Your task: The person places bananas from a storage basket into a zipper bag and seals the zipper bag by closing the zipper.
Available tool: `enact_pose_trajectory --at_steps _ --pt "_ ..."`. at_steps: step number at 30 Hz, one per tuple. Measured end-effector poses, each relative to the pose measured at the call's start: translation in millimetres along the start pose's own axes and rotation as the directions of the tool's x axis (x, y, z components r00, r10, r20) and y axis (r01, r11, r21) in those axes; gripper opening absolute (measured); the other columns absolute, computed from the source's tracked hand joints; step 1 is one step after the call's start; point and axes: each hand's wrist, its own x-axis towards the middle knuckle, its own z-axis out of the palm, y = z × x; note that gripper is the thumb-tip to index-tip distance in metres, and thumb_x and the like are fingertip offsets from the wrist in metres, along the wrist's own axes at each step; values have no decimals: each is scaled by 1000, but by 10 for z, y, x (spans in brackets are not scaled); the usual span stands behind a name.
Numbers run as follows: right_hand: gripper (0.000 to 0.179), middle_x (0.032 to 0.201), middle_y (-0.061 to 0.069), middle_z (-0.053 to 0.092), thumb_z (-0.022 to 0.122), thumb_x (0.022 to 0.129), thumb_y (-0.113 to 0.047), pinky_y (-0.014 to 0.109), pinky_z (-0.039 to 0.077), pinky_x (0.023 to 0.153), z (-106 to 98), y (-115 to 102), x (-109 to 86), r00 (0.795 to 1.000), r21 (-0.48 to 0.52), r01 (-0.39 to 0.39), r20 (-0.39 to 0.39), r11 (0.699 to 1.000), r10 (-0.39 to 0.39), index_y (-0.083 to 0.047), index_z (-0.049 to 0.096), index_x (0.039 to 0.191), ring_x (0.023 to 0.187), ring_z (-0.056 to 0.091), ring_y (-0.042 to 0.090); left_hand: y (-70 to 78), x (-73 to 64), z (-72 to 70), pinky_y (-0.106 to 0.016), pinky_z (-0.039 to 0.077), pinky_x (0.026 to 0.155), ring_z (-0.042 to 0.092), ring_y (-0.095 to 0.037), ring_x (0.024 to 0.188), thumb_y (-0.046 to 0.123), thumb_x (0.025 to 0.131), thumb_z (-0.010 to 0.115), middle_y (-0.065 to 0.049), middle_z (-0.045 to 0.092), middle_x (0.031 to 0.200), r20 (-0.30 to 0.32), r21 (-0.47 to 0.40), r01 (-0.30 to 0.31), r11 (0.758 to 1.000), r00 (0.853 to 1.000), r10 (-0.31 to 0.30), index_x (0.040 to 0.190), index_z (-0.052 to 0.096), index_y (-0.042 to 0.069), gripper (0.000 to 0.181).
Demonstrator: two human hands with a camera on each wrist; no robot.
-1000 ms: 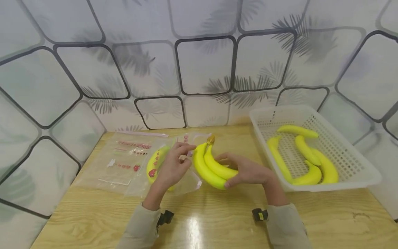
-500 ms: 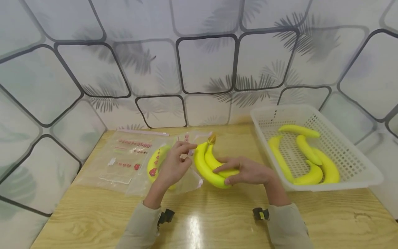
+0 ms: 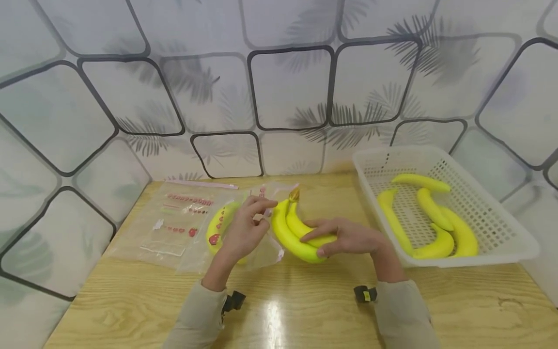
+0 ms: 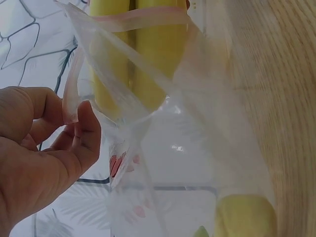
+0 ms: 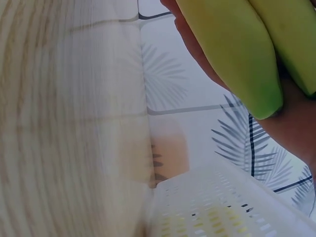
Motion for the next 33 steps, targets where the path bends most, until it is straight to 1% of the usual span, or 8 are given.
enact_pose_trajectory --at_steps 6,11,15,21,23,26,29,33 --pt "40 149 22 44 70 90 -8 24 42 103 -5 138 33 997 15 42 57 999 -43 -15 68 130 138 42 23 -6 -22 1 -18 40 57 49 -24 86 -18 82 53 -14 58 111 7 -19 7 1000 1000 -7 117 69 -6 40" --pt "39 149 24 44 71 90 -9 23 43 101 12 147 57 1000 47 -9 13 999 9 -14 68 128 137 42 31 11 -15 10 -19 40 57 49 -24 88 -16 83 52 -15 58 115 45 -30 -2 1000 999 3 121 67 -7 42" --pt "38 148 21 46 71 90 -12 23 44 99 13 100 74 999 41 -42 -32 998 43 -15 68 129 135 45 29 33 1 26 -19 40 58 49 -23 88 -17 83 52 -17 57 116 39 -38 6 999 999 -4 122 66 -8 43" --pt "52 150 20 44 70 86 -7 25 43 99 1 92 51 1000 21 12 -10 1000 -11 -14 61 137 130 48 21 33 18 19 -19 41 59 49 -24 90 -17 82 52 -17 57 118 17 -33 18 999 1000 -18 121 66 -7 43" --pt "56 149 20 46 71 85 -7 26 45 98 -1 95 46 1000 50 -7 -19 999 8 -12 57 139 128 50 22 34 20 11 -19 43 60 49 -24 90 -17 82 52 -18 57 118 12 -40 25 999 1000 -24 121 66 -7 43" --pt "60 142 19 52 73 84 -8 29 51 92 1 86 52 994 100 -82 -60 992 88 -10 54 141 121 57 25 43 19 4 -19 46 62 50 -24 91 -17 82 52 -17 57 118 6 -50 33 998 999 -33 121 66 -7 43" --pt "58 129 16 61 77 82 -11 30 55 83 13 55 72 980 67 -148 -121 987 155 -7 57 136 108 63 22 50 15 5 -20 49 63 51 -25 91 -17 82 52 -18 57 118 2 -50 28 998 1000 -28 121 66 -7 43" --pt "48 114 5 68 79 80 -16 28 52 78 37 -26 105 961 -30 -210 -192 977 200 -12 65 126 92 61 17 44 19 12 -20 50 64 52 -24 91 -16 83 53 -17 57 119 -9 -42 23 999 1000 -23 122 66 -7 42"
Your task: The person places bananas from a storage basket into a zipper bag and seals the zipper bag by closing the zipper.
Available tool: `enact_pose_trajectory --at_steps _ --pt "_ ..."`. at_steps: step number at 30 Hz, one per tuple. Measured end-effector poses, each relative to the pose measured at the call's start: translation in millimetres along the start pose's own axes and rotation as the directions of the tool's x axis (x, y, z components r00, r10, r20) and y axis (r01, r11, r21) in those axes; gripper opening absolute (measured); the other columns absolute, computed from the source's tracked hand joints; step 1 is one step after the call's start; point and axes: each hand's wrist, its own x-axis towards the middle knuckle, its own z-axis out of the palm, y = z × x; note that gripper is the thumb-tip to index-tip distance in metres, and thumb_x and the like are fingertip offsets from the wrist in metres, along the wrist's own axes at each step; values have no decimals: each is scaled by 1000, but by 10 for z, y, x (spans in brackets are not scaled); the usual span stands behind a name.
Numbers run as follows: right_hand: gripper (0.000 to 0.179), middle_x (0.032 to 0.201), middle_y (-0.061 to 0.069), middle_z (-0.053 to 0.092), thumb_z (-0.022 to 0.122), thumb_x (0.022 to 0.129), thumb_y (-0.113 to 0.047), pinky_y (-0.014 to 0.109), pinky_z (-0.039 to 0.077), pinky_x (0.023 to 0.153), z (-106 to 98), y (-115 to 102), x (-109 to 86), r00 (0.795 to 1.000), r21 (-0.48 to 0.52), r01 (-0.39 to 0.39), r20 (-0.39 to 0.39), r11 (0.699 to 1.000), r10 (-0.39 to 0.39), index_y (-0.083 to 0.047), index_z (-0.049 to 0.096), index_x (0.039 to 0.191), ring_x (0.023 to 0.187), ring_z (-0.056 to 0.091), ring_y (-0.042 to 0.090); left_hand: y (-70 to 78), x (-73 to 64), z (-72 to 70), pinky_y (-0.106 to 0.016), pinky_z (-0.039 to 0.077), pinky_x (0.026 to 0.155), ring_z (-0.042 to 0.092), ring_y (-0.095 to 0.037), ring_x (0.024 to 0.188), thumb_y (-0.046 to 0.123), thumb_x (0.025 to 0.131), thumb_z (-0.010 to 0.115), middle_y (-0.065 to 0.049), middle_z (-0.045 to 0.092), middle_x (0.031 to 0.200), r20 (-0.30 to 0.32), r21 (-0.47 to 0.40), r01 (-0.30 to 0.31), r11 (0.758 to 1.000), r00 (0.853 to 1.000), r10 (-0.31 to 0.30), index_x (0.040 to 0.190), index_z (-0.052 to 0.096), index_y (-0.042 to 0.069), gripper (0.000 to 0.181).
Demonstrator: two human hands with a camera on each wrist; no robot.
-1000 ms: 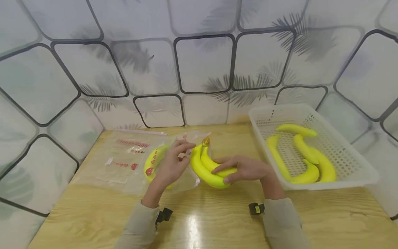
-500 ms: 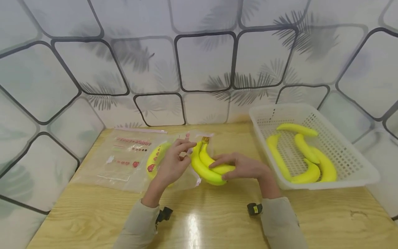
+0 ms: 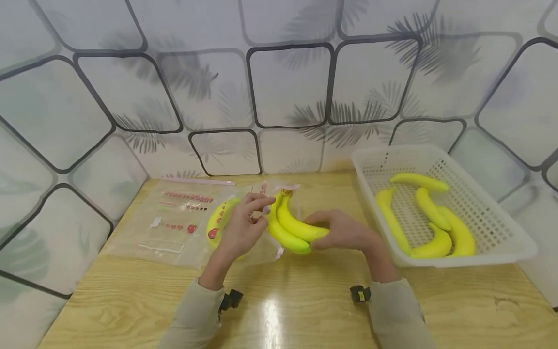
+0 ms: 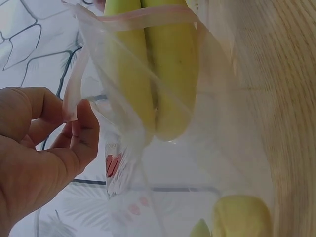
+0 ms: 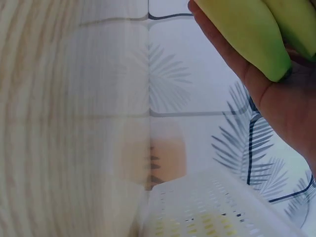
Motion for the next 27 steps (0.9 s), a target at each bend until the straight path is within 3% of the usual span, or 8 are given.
enact_pose_trajectory --at_steps 2,7,11,16,19,22,27 --pt "46 115 2 68 78 82 -16 27 51 79 8 -54 0 1000 -36 17 -23 999 -18 -14 66 126 92 59 17 -3 7 -2 -20 50 64 52 -23 91 -16 83 53 -17 57 119 -5 -2 5 1000 1000 -5 122 67 -6 42" --pt "44 136 5 59 73 90 -17 29 49 93 37 -138 -21 993 -87 119 -13 989 -121 -16 63 133 117 57 25 -28 16 -10 -19 48 63 52 -22 92 -16 83 53 -16 57 120 -8 5 9 1000 1000 -9 121 67 -5 42" --pt "31 142 11 53 69 92 -13 31 46 98 52 -173 -28 983 -125 181 39 976 -177 -22 72 122 127 50 31 -30 15 -13 -20 50 64 53 -21 94 -15 84 53 -14 56 121 -7 1 22 1000 1000 -22 122 68 -4 42" --pt "34 138 13 55 69 88 -1 29 47 94 53 -178 -10 978 -107 207 56 972 -202 -22 75 114 122 53 33 -17 15 -29 -21 50 64 53 -22 94 -14 84 54 -13 56 122 -16 -7 21 1000 1000 -21 122 68 -3 41" --pt "42 138 15 54 67 82 6 29 48 90 66 -158 7 977 -57 199 85 978 -194 -19 75 115 119 53 32 -12 17 -37 -21 49 63 55 -22 101 -13 85 55 -13 57 123 -14 -1 17 1000 1000 -17 121 68 -3 41" --pt "42 139 16 52 66 84 5 29 50 88 86 -143 25 977 -29 192 100 981 -189 -19 74 118 119 53 33 -3 19 -44 -21 49 62 56 -23 104 -13 85 55 -13 58 122 -13 0 17 1000 1000 -17 122 68 -3 41" --pt "36 138 15 54 69 88 1 27 49 93 127 -154 54 978 -76 209 22 975 -208 -18 74 118 122 53 34 4 20 -52 -20 49 63 55 -22 97 -13 86 54 -15 57 122 -26 -15 11 1000 1000 -11 122 67 -6 38"
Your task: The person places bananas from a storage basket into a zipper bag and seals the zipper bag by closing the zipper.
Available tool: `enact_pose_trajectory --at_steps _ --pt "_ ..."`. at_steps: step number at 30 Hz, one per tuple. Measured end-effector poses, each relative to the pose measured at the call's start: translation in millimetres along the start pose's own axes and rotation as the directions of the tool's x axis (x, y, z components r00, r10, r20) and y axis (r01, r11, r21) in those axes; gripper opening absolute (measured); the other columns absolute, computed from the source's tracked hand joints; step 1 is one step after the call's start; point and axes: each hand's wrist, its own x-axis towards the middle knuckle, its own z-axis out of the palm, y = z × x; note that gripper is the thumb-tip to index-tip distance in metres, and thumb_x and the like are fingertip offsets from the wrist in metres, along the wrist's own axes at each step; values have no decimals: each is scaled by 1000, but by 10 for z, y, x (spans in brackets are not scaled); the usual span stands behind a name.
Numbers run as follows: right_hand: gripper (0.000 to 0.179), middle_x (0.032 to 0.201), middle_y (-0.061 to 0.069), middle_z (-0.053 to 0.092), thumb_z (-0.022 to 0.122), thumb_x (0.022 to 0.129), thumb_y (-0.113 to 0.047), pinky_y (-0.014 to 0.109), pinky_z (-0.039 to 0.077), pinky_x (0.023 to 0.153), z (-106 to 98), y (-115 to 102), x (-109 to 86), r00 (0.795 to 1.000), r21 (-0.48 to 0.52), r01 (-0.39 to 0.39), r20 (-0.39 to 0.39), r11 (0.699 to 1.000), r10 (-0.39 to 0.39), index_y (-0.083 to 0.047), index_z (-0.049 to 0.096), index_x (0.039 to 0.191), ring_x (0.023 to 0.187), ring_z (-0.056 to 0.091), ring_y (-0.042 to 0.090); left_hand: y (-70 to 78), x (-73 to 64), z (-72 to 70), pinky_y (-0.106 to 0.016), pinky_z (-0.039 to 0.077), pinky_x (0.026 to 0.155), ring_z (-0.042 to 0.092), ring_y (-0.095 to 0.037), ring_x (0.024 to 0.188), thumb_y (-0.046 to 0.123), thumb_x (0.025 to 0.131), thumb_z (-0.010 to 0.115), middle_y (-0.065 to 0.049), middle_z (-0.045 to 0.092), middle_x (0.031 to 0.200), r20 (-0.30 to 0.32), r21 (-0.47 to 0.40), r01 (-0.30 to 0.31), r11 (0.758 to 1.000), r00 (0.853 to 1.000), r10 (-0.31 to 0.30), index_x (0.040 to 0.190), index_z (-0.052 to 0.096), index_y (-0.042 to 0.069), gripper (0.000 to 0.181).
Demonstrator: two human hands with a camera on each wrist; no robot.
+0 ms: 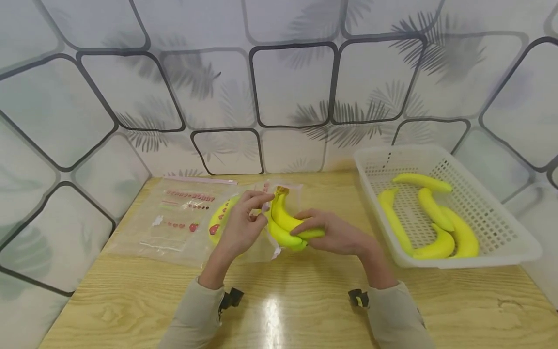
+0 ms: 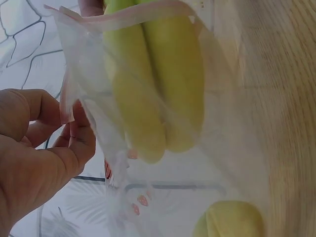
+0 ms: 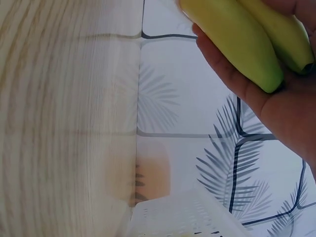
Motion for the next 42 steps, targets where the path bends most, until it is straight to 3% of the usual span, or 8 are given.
enact_pose_trajectory --at_steps 6,14,20,26,37,42 --pt "36 138 14 57 72 87 0 33 51 95 64 -57 49 998 -76 -16 -64 997 12 -16 74 119 124 55 36 7 -1 -7 -20 49 61 55 -22 94 -14 85 53 -17 56 121 -15 -2 -17 1000 1000 17 122 66 -6 40" --pt "36 143 15 54 70 89 -1 39 52 94 120 -94 62 998 -81 -52 -49 995 48 -15 72 123 128 52 37 26 0 -21 -20 47 61 52 -21 92 -14 88 53 -15 55 123 -11 -57 18 998 1000 -18 125 66 -3 41" --pt "36 140 16 56 70 87 5 32 53 90 159 -59 91 994 -46 -9 -113 999 4 -12 73 118 124 55 35 48 0 -32 -20 45 60 51 -20 90 -13 88 52 -14 55 123 -10 -84 5 996 1000 -6 126 65 -3 41" --pt "35 134 13 60 71 85 6 28 53 88 197 -3 111 988 -31 21 -155 999 -25 -12 75 114 118 59 31 51 4 -37 -22 51 66 57 -23 94 -13 88 52 -14 55 125 -4 -76 7 997 1000 -7 127 65 -2 42" --pt "34 138 12 58 70 88 1 35 51 95 227 37 121 988 -25 -8 -154 1000 4 -14 73 119 128 52 37 50 6 -49 -20 48 66 57 -23 104 -14 89 50 -14 53 126 -4 -102 28 994 1000 -29 129 63 -4 43" --pt "33 132 13 61 72 86 3 28 54 86 269 43 151 978 -7 4 -211 1000 -6 -9 74 116 117 59 31 40 9 -47 -19 46 63 58 -23 100 -15 88 50 -13 53 127 -16 -104 20 994 1000 -21 129 64 -2 45"
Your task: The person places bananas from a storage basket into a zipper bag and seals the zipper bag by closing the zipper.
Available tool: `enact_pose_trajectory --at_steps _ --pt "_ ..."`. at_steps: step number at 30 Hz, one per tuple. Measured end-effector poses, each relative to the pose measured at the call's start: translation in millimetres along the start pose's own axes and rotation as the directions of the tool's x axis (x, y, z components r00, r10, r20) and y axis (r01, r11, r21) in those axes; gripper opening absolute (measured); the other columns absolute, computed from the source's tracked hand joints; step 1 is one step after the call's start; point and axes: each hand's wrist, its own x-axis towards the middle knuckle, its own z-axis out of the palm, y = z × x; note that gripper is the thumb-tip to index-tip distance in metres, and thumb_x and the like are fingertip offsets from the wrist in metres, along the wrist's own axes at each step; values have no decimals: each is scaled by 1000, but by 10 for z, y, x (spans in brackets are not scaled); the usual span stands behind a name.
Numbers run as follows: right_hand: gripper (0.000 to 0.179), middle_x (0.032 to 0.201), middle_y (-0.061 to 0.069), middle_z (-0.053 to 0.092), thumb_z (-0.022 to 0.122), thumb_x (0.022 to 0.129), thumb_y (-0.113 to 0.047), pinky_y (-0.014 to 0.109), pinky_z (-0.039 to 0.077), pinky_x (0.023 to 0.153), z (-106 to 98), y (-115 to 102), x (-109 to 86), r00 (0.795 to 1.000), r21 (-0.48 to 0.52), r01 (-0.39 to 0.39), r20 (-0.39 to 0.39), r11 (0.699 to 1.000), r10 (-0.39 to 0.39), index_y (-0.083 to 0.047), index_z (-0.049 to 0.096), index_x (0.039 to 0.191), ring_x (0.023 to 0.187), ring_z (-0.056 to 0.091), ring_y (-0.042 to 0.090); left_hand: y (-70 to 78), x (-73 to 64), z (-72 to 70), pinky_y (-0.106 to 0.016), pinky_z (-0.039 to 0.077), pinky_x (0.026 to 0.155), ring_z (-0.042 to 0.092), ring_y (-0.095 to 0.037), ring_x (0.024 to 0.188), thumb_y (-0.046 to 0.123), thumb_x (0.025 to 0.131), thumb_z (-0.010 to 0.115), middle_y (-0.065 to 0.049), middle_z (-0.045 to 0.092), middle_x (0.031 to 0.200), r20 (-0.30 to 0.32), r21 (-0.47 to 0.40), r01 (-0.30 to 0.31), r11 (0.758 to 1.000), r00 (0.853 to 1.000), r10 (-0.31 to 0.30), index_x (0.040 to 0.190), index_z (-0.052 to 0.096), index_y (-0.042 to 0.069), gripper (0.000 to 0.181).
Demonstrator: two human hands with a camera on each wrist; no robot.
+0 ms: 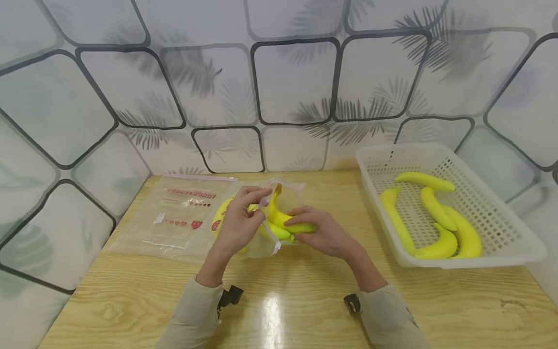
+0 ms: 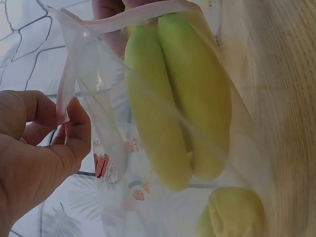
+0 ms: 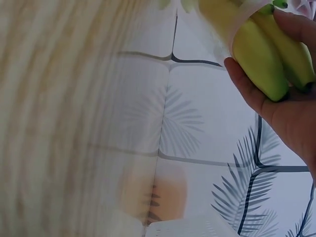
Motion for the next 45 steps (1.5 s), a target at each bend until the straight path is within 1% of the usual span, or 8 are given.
enact_pose_trajectory --at_steps 10,16,27,30,34,37,42,45 --pt "38 120 9 55 80 80 0 24 53 80 62 16 33 989 29 -10 -150 1000 14 -6 69 116 102 55 22 -22 -5 -1 -20 46 62 56 -27 94 -14 87 52 -14 55 126 -13 -19 -7 1000 1000 6 126 65 -2 43" --pt "38 120 9 53 76 84 0 28 54 81 53 17 19 990 72 -26 -136 997 36 -5 66 120 103 54 22 -28 1 -1 -22 47 64 57 -28 98 -14 87 52 -13 55 125 -24 -29 3 1000 1000 -3 125 66 -1 42" --pt "31 129 12 52 67 93 -3 32 47 98 39 -10 14 986 118 -39 -155 992 58 -2 65 124 120 49 22 13 29 -2 -21 46 64 57 -24 98 -15 87 52 -13 55 122 -59 -29 10 1000 998 -12 126 66 0 44" --pt "31 132 13 51 64 95 -7 32 47 97 29 -29 51 984 125 -51 -165 991 72 -2 65 126 122 49 25 41 67 -26 -22 48 65 58 -25 98 -15 86 52 -14 56 121 -74 7 -8 1000 997 8 125 66 -1 44" --pt "27 132 18 51 59 99 -8 25 50 91 -57 -137 149 976 141 -44 -205 989 72 3 65 123 122 50 28 185 163 -120 -27 52 67 58 -27 97 -13 87 51 -17 56 120 -59 99 -51 994 997 57 124 66 -4 41" --pt "27 132 19 52 53 103 -14 28 49 93 -156 -253 257 968 140 -55 -235 989 87 4 67 118 121 50 28 323 269 -227 -27 49 66 56 -26 96 -11 88 50 -19 55 120 -39 164 -61 985 997 69 125 65 -4 40" --pt "39 132 10 56 45 106 -31 45 44 98 -272 -452 477 962 86 -113 -241 990 131 -3 69 117 120 53 26 508 455 -436 -23 38 52 52 -23 83 -10 88 47 -20 54 120 -27 268 -22 963 999 30 127 64 -4 43" --pt "41 128 9 59 45 106 -36 47 44 96 -321 -574 633 959 97 -136 -237 986 156 -5 69 115 116 55 26 579 560 -569 -25 39 55 53 -22 84 -10 88 47 -19 53 122 -27 328 24 945 1000 -16 128 63 -4 44"
